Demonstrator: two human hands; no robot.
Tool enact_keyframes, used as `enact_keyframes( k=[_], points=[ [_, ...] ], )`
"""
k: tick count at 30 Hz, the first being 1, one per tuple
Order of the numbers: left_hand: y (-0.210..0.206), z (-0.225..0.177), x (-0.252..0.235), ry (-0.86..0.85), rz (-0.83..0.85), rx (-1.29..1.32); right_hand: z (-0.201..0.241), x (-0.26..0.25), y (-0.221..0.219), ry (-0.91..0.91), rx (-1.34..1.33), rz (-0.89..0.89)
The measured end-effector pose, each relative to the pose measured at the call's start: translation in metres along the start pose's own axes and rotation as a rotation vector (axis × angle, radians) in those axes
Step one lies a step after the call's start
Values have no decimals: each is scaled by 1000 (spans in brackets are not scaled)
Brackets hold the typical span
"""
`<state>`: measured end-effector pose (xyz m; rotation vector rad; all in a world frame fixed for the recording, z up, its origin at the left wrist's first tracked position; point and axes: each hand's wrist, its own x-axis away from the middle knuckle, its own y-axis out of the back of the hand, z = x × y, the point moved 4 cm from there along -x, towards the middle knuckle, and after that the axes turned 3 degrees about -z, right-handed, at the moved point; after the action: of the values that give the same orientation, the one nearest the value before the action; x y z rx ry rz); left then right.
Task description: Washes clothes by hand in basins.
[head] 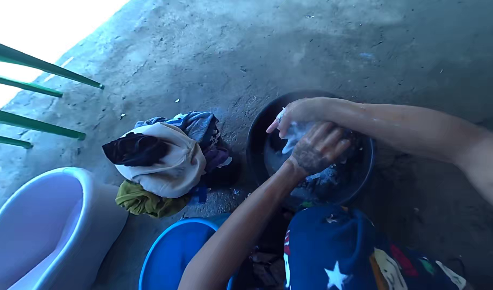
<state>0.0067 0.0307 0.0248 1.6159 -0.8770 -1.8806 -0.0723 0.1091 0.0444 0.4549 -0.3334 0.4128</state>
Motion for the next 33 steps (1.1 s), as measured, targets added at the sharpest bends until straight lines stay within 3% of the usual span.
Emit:
enact_keyframes(
  k=[3, 5, 7, 9, 12, 14, 16, 18, 20, 22, 27, 30, 33],
  points=[
    [-35, -2, 9, 56, 542, -4, -20, -26, -16, -52, 229, -172],
    [-56, 2, 19, 324, 949, 145, -48, -49, -29, -135, 303, -283],
    [-68, 2, 36, 378, 1119, 213, -78, -64, -45, -213, 256, -380],
    [-64, 9, 36, 218, 1109, 166, -86, -65, -38, -229, 115, -383],
    [-32, 19, 29, 187, 604, 215, -86, -40, -27, -96, -207, -269],
    [7, 36, 18, 349, 215, 280, -78, -16, -17, 21, -505, -222],
    [47, 51, 12, 560, -121, 412, -71, 6, -19, 255, -875, -145],
    [69, 71, 9, 654, -516, 618, -63, 22, -24, 401, -1151, -100],
    [79, 85, 17, 785, -826, 806, -71, 24, -26, 605, -1165, 44],
    [84, 88, 22, 978, -1068, 984, -69, 23, -28, 798, -1116, 25],
    [75, 79, 25, 1237, -1327, 1166, -45, 6, -24, 1059, -1054, -513],
    [70, 80, 32, 1328, -1423, 1103, -23, 0, -25, 1116, -1251, -591],
    [78, 76, 31, 1326, -1430, 954, -12, 2, -24, 1001, -1301, -615]
  ],
)
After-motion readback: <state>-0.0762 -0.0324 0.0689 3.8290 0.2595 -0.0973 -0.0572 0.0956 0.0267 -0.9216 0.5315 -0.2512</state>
